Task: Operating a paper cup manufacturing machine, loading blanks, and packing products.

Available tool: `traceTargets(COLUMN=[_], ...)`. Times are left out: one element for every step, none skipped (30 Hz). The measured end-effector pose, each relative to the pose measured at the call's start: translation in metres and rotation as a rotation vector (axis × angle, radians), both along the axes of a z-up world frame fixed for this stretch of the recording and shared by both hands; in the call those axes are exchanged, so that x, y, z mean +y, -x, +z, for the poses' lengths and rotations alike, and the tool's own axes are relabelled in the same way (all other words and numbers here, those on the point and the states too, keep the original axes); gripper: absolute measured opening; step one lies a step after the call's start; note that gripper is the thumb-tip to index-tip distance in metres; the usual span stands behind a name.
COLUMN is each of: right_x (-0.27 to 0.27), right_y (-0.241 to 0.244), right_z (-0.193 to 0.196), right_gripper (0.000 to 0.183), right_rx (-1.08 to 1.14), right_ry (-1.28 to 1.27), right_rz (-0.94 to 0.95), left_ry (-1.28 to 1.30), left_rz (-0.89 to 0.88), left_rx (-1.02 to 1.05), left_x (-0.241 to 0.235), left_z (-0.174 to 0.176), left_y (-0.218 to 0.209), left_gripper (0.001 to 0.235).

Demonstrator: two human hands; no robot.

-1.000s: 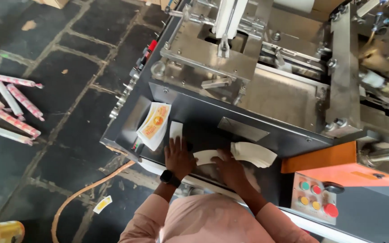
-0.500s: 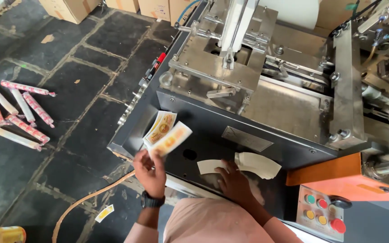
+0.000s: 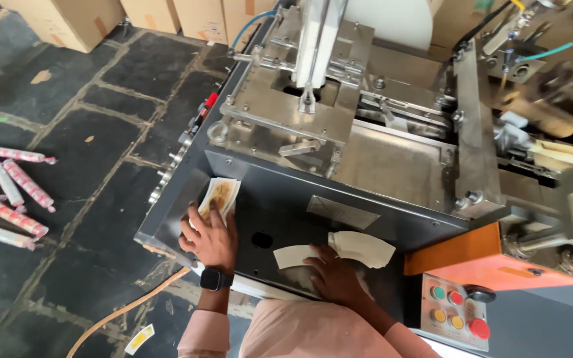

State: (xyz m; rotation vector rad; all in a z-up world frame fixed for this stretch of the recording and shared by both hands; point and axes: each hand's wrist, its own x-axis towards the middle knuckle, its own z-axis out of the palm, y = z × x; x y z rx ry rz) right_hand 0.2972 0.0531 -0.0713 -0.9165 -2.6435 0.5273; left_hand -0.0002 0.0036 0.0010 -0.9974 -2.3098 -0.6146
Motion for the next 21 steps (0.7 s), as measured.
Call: traceTargets(right_x=[0.001, 0.002, 0.003, 0.003, 0.003, 0.002, 0.0, 0.002, 0.003, 0.004, 0.004, 0.005, 0.006, 0.007, 0.009, 0.008, 0.007, 0.003, -0.001, 0.002, 0.004], right_y=[-0.001, -0.001, 0.001, 0.001, 0.002, 0.002, 0.002, 0.003, 0.001, -0.001, -0.003, -0.004, -0.006, -0.007, -0.005, -0.004, -0.003, -0.005, -0.007, -0.005, -0.002], right_z=[-0.001, -0.001, 0.004, 0.009, 0.015, 0.014, 0.014, 0.014, 0.009, 0.004, -0.001, -0.005, -0.009, -0.014, -0.011, -0.009, -0.006, -0.008, -0.009, -0.008, -0.005], right_gripper=[0.043, 0.044, 0.044, 0.045, 0.046, 0.046, 0.047, 0.048, 0.048, 0.048, 0.048, 0.048, 0.048, 0.048, 0.048, 0.047, 0.046, 0.046, 0.046, 0.046, 0.046], right_rx=[-0.006, -0.011, -0.009, -0.04, -0.071, -0.07, -0.082, -0.093, -0.091, -0.071, -0.05, -0.051, -0.025, 0.002, 0.003, -0.018, -0.038, -0.039, -0.055, -0.065, -0.059], right_ry=[0.007, 0.013, 0.011, 0.045, 0.08, 0.078, 0.086, 0.087, 0.078, 0.059, 0.039, 0.035, 0.025, 0.015, 0.012, 0.038, 0.065, 0.067, 0.079, 0.078, 0.067], right_rz=[0.016, 0.029, 0.015, 0.023, 0.031, 0.019, 0.022, 0.028, 0.018, 0.026, 0.035, 0.025, 0.03, 0.04, 0.036, 0.028, 0.02, 0.023, 0.022, 0.019, 0.019], left_ry=[0.005, 0.008, 0.005, 0.049, 0.092, 0.09, 0.12, 0.144, 0.135, 0.103, 0.071, 0.067, 0.055, 0.043, 0.04, 0.106, 0.172, 0.174, 0.269, 0.352, 0.342], left_rz=[-0.04, -0.083, -0.098, -0.088, -0.078, -0.09, -0.07, -0.047, -0.057, -0.09, -0.125, -0.134, -0.182, -0.225, -0.23, -0.22, -0.211, -0.209, -0.193, -0.178, -0.177], left_rx=[0.017, 0.036, 0.038, 0.061, 0.085, 0.087, 0.051, 0.016, 0.019, -0.018, -0.054, -0.054, -0.04, -0.025, -0.023, 0.005, 0.032, 0.031, 0.044, 0.065, 0.072], left_x=[0.004, 0.008, 0.015, 0.022, 0.029, 0.031, 0.032, 0.037, 0.035, 0.034, 0.032, 0.028, 0.023, 0.017, 0.019, 0.018, 0.017, 0.014, 0.01, 0.014, 0.016], left_z=[0.001, 0.002, 0.001, -0.001, -0.002, -0.002, -0.002, 0.0, 0.004, 0.007, 0.01, 0.022, 0.033, 0.044, 0.038, 0.032, 0.025, 0.014, 0.003, -0.004, 0.0], left_y=[0.0, 0.001, 0.006, 0.009, 0.013, 0.016, 0.019, 0.023, 0.018, 0.013, 0.007, -0.001, -0.01, -0.017, -0.008, 0.001, 0.01, 0.016, 0.023, 0.033, 0.036], left_gripper=[0.045, 0.041, 0.041, 0.039, 0.037, 0.037, 0.037, 0.036, 0.036, 0.037, 0.038, 0.038, 0.043, 0.048, 0.048, 0.053, 0.058, 0.058, 0.059, 0.061, 0.061])
